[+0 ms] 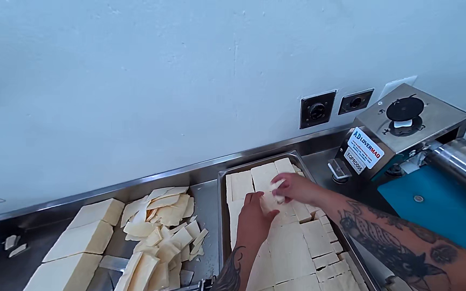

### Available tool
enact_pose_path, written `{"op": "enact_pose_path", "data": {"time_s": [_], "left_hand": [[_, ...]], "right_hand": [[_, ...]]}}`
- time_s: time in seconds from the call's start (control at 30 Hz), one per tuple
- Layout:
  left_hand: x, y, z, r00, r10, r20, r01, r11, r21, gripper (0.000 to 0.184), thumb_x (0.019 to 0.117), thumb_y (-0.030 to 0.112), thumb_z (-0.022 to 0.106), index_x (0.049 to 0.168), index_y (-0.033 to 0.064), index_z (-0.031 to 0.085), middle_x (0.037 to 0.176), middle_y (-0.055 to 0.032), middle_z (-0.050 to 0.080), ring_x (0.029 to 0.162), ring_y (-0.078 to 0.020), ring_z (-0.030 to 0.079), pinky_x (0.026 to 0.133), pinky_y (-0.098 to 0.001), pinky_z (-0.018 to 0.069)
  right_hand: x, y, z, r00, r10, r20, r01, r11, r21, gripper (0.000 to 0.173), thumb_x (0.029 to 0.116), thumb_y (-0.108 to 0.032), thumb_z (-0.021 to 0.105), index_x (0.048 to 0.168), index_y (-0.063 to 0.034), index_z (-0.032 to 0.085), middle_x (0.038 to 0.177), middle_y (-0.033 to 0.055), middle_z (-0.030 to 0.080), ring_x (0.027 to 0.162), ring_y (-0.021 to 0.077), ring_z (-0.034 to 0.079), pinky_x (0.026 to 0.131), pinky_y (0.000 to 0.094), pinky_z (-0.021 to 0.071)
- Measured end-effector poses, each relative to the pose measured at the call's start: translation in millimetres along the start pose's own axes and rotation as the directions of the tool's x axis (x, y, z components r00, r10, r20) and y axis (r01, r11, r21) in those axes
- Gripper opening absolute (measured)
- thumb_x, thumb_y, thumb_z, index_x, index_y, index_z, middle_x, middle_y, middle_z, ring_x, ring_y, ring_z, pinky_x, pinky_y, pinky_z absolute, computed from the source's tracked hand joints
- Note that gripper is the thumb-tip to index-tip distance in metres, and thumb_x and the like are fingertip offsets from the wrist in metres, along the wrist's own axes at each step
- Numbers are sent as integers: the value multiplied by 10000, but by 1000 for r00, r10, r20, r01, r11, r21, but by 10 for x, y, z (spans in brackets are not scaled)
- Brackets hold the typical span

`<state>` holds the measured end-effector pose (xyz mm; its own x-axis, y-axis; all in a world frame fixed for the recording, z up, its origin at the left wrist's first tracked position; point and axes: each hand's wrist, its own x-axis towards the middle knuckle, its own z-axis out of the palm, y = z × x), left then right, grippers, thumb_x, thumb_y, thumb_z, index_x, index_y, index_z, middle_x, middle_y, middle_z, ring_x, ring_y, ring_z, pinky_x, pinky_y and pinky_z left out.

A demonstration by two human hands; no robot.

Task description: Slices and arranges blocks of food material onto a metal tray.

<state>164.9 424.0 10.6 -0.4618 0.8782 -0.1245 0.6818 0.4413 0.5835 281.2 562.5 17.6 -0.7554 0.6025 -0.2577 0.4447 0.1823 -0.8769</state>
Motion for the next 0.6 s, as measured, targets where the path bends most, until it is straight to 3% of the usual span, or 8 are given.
{"op": "enact_pose_path", "data": {"time_s": [0.03, 0.1, 0.17, 0.23, 0.4, 0.47, 0.53, 0.6], "left_hand": [[-3, -30, -7, 1000, -22, 19, 22, 1000, 15, 654, 887, 301, 804, 1424, 48, 530, 1451, -171, 516, 1218, -329, 605, 1029, -484, 499], [-33, -76, 5, 997, -50, 61, 49, 998, 27, 653, 896, 312, 794, 1432, 54, 525, 1457, -167, 512, 1238, -320, 594, 1044, -472, 490], [-58, -82, 33, 995, -59, 80, 58, 998, 18, 648, 893, 307, 797, 1429, 60, 530, 1457, -163, 512, 1246, -315, 589, 1043, -464, 492], [-75, -65, 39, 994, -63, 94, 61, 998, 21, 645, 895, 309, 795, 1432, 70, 529, 1464, -152, 506, 1250, -302, 586, 1044, -451, 492], [-84, -91, 38, 994, -59, 87, 57, 998, 27, 642, 898, 320, 790, 1429, 69, 532, 1457, -146, 513, 1237, -293, 594, 1036, -441, 496], [-82, -97, 12, 994, -68, 91, 65, 997, 35, 645, 906, 334, 780, 1437, 69, 527, 1465, -139, 510, 1263, -283, 578, 1057, -425, 481], [-91, -107, -1, 992, -75, 97, 72, 997, 30, 650, 907, 346, 777, 1438, 67, 527, 1466, -141, 511, 1269, -281, 576, 1062, -422, 478], [-103, -105, 6, 991, -78, 106, 79, 997, -2, 654, 902, 346, 782, 1437, 69, 526, 1463, -146, 508, 1253, -284, 585, 1046, -432, 488]], "right_hand": [[59, 14, -117, 992, 12, -124, -18, 999, -42, 476, 1011, -201, 660, 1405, -5, 478, 1084, 202, 698, 889, 283, 710, 808, 459, 586], [207, 25, -394, 925, 8, -379, -108, 964, -243, 458, 981, -201, 690, 1336, 17, 503, 1063, 235, 683, 955, 385, 694, 825, 573, 557], [375, 114, -597, 897, 4, -443, -208, 887, -411, 350, 933, -134, 712, 1203, 55, 592, 1101, 286, 646, 1057, 452, 648, 882, 631, 514], [514, 227, -632, 912, -21, -410, -218, 822, -527, 247, 902, -96, 733, 1091, 55, 686, 1136, 289, 639, 1099, 454, 629, 906, 624, 510], [638, 449, -532, 909, -235, -343, -62, 738, -672, 188, 960, -70, 683, 1080, 75, 670, 1136, 271, 636, 1066, 439, 650, 918, 574, 534], [589, 479, -529, 940, -211, -269, -69, 653, -754, 144, 994, -62, 618, 1041, 31, 718, 1072, 239, 693, 1123, 435, 625, 974, 572, 492], [453, 336, -596, 988, -47, -149, -98, 555, -826, 232, 989, -56, 588, 1163, -67, 742, 1131, 197, 710, 1192, 429, 588, 997, 631, 417], [338, 197, -706, 996, 89, -14, -61, 544, -837, 377, 1012, -86, 563, 1379, -111, 645, 1352, 187, 640, 1295, 429, 553, 1025, 714, 379]]}}
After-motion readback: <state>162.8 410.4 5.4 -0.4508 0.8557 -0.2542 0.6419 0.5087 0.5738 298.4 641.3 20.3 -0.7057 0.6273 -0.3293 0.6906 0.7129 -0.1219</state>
